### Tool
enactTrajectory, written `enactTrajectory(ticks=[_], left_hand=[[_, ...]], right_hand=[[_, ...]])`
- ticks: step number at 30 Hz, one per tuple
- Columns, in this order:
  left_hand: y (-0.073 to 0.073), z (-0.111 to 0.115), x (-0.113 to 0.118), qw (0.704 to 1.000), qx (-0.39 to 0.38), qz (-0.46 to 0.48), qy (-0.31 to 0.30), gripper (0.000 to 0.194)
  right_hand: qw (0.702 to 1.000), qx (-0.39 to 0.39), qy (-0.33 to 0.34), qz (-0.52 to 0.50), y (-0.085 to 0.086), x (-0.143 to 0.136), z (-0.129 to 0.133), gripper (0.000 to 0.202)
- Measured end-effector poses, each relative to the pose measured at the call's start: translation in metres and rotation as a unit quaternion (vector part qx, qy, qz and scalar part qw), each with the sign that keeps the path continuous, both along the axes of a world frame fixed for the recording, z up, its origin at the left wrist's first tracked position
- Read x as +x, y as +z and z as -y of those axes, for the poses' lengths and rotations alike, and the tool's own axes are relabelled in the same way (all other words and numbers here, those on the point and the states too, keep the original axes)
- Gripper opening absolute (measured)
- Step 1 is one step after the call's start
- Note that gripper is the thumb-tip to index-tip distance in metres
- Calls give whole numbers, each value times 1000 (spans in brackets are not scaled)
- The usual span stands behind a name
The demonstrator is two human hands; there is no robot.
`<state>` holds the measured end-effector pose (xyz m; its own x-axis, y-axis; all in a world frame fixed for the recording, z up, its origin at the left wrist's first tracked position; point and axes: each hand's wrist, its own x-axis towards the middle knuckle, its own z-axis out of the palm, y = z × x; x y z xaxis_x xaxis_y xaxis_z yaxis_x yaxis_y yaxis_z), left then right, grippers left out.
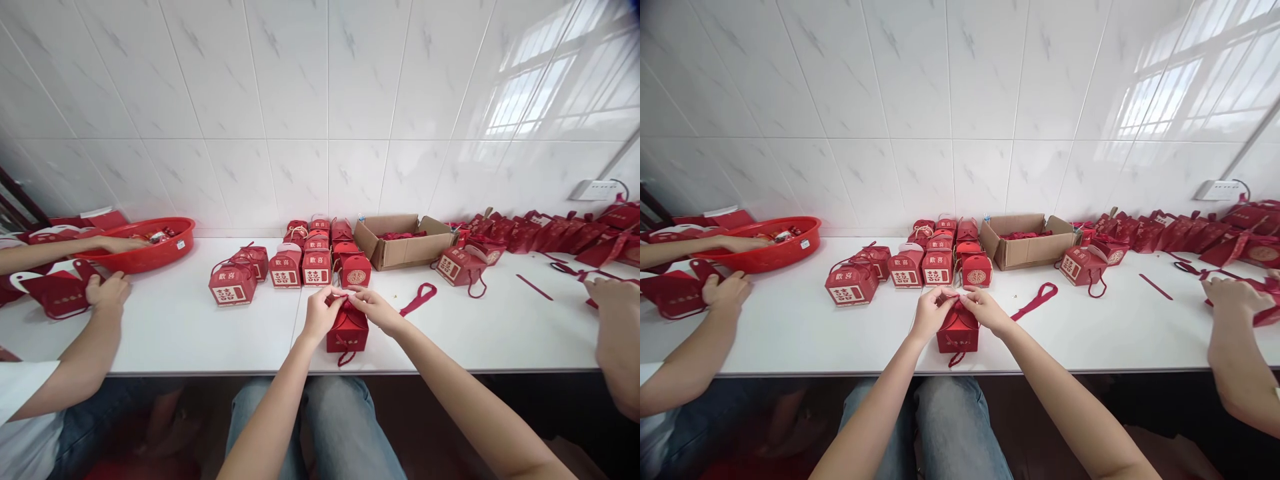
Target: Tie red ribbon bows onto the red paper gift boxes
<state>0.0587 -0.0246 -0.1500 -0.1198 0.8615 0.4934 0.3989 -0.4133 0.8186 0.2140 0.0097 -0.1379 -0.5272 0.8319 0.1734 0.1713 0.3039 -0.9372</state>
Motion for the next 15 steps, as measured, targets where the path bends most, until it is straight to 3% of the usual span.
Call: enactTrajectory(ticks=[5, 10, 15], left_hand=[[3, 5, -1, 999, 26, -10, 28, 22], [5, 23, -7, 989, 24, -142, 25, 9], [5, 30, -7, 986, 0, -161, 36, 8]], right_hand=[[995, -65, -13, -71, -7, -3, 7, 55], [994, -67, -40, -82, -10, -7, 11, 56], [993, -67, -65, -78, -8, -8, 20, 56]])
